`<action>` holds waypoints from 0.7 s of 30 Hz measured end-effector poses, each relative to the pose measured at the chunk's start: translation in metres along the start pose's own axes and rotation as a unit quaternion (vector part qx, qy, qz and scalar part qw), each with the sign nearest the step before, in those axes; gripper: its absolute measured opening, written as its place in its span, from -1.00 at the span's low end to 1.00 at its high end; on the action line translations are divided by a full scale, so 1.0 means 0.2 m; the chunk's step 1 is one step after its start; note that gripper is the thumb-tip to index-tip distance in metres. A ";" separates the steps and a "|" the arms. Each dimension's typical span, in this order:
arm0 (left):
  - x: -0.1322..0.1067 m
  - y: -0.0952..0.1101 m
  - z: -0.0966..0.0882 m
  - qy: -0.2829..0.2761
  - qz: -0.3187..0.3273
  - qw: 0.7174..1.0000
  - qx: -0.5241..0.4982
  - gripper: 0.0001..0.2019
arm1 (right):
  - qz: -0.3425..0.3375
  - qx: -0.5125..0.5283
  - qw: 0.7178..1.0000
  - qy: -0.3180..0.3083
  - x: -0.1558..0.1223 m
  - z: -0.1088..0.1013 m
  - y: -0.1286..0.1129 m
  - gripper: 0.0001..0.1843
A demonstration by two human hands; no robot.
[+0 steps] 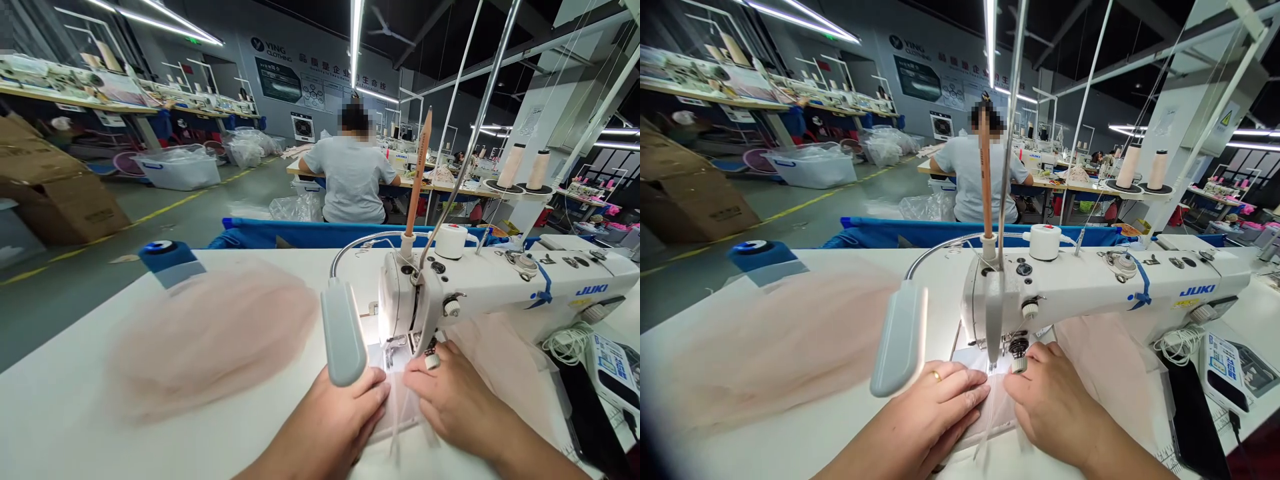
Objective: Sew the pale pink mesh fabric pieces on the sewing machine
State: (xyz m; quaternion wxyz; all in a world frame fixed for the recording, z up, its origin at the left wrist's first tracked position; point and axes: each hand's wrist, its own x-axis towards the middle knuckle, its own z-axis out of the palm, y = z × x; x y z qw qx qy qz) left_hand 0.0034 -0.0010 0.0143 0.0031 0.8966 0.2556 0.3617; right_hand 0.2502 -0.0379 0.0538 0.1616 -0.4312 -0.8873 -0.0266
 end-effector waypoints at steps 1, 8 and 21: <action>0.01 0.00 -0.01 -0.003 -0.003 1.000 0.002 -0.68 | 0.002 0.001 1.000 0.008 0.00 0.01 0.00 -0.77; 0.01 0.03 -0.02 -0.019 0.008 1.000 -0.007 -0.73 | -0.048 0.030 0.996 0.067 -0.02 0.00 -0.01 -0.67; 0.00 0.03 -0.01 -0.002 0.014 1.000 0.021 -0.62 | -0.043 0.038 0.998 -0.015 -0.02 0.01 -0.02 -0.73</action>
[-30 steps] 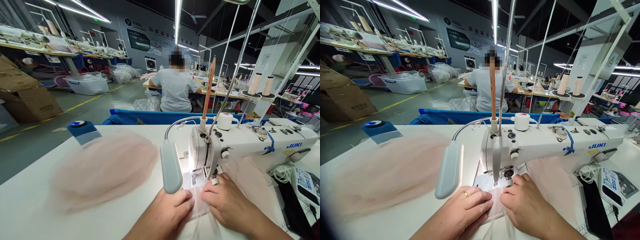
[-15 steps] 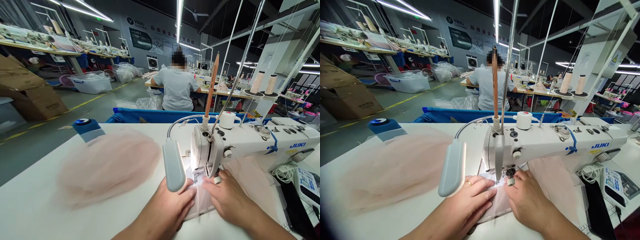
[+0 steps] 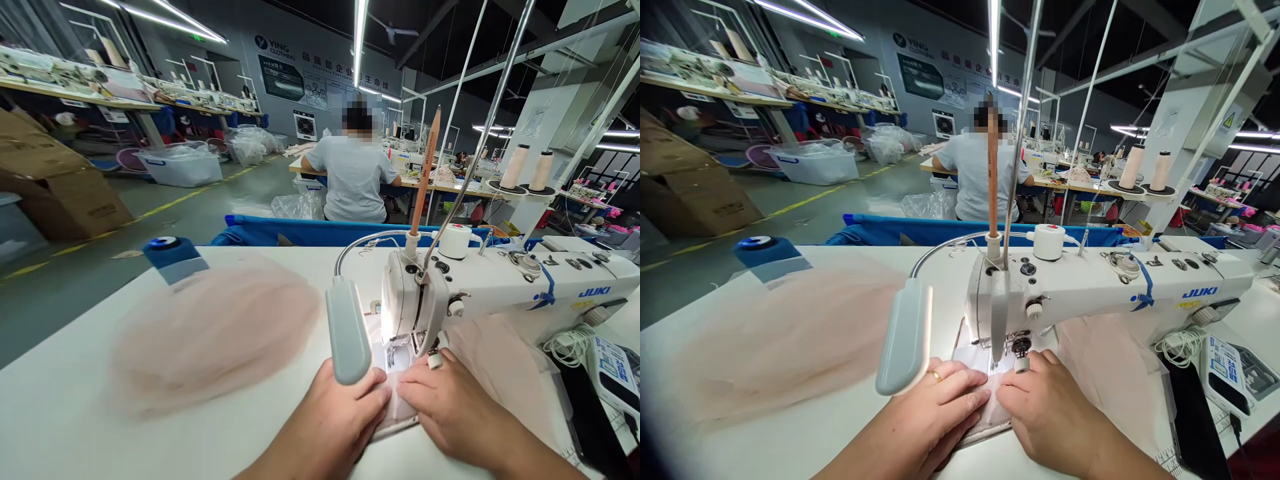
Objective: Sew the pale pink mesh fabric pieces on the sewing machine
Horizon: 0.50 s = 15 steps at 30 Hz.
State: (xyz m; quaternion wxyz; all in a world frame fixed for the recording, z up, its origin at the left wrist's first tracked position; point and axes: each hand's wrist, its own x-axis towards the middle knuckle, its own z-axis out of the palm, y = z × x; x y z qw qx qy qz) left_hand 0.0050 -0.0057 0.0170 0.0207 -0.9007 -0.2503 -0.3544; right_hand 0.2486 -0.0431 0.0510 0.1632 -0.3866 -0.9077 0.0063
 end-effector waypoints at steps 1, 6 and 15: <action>0.00 0.00 0.00 -0.003 0.002 1.000 -0.001 -0.62 | -0.001 0.000 1.000 0.002 0.00 0.00 0.00 -0.73; -0.07 0.01 0.02 -0.017 0.014 0.999 -0.023 -0.61 | -0.030 -0.002 1.000 -0.003 -0.01 0.00 -0.01 -0.81; -0.04 -0.02 0.01 -0.014 0.002 1.000 -0.008 -0.63 | -0.004 -0.008 1.000 0.004 0.01 0.00 -0.02 -0.83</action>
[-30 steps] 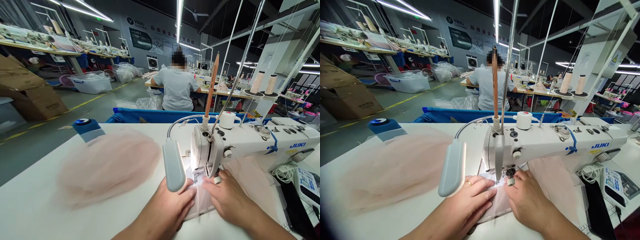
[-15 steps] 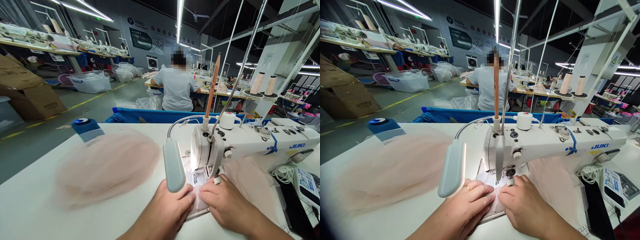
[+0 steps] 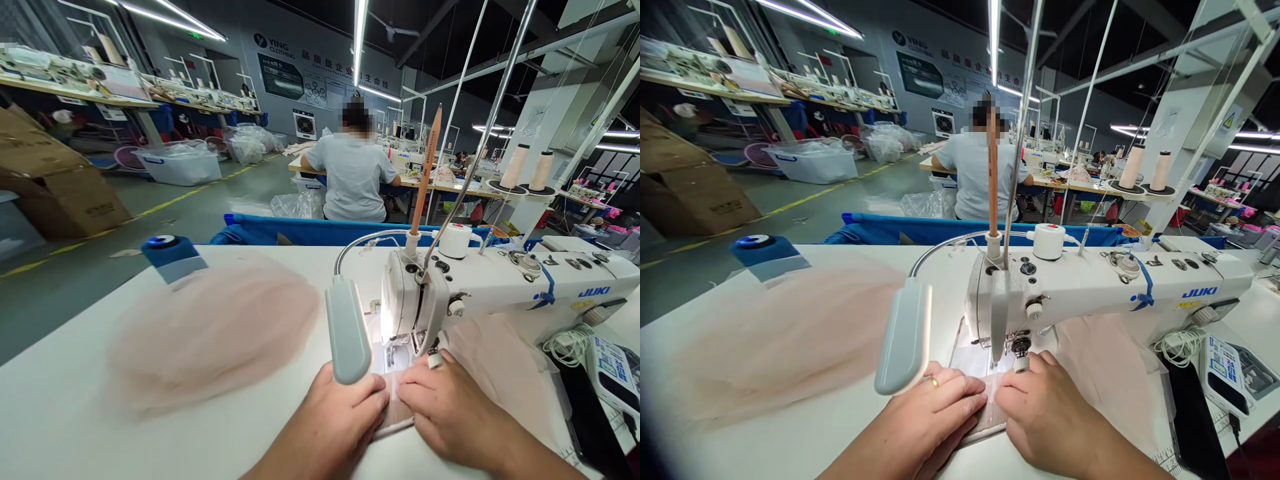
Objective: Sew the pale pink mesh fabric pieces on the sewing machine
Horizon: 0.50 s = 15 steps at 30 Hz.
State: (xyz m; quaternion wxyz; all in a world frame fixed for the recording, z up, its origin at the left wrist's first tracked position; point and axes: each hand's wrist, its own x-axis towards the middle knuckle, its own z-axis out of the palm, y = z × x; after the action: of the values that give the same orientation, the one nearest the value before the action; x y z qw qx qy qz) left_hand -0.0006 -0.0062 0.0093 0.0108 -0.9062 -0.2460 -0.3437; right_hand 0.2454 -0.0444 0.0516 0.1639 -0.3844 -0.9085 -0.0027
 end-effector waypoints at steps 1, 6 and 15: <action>0.01 0.00 -0.01 -0.002 -0.008 1.000 -0.001 -0.64 | 0.007 -0.001 1.000 0.003 0.00 0.00 0.00 -0.86; 0.08 -0.03 -0.02 0.020 -0.040 0.998 -0.051 -0.61 | 0.037 0.001 0.998 0.044 0.02 0.04 0.01 -0.96; 0.10 -0.03 -0.05 0.002 -0.115 0.988 -0.101 -0.69 | 0.077 0.020 0.989 0.123 0.07 0.15 0.00 -0.64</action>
State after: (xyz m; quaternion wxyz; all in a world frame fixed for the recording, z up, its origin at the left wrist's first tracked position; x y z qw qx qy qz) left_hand 0.0035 0.0058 0.0292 -0.1198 -0.8677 -0.3129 -0.3673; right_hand 0.2274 -0.0300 0.0274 0.2817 -0.4465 -0.8491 -0.0193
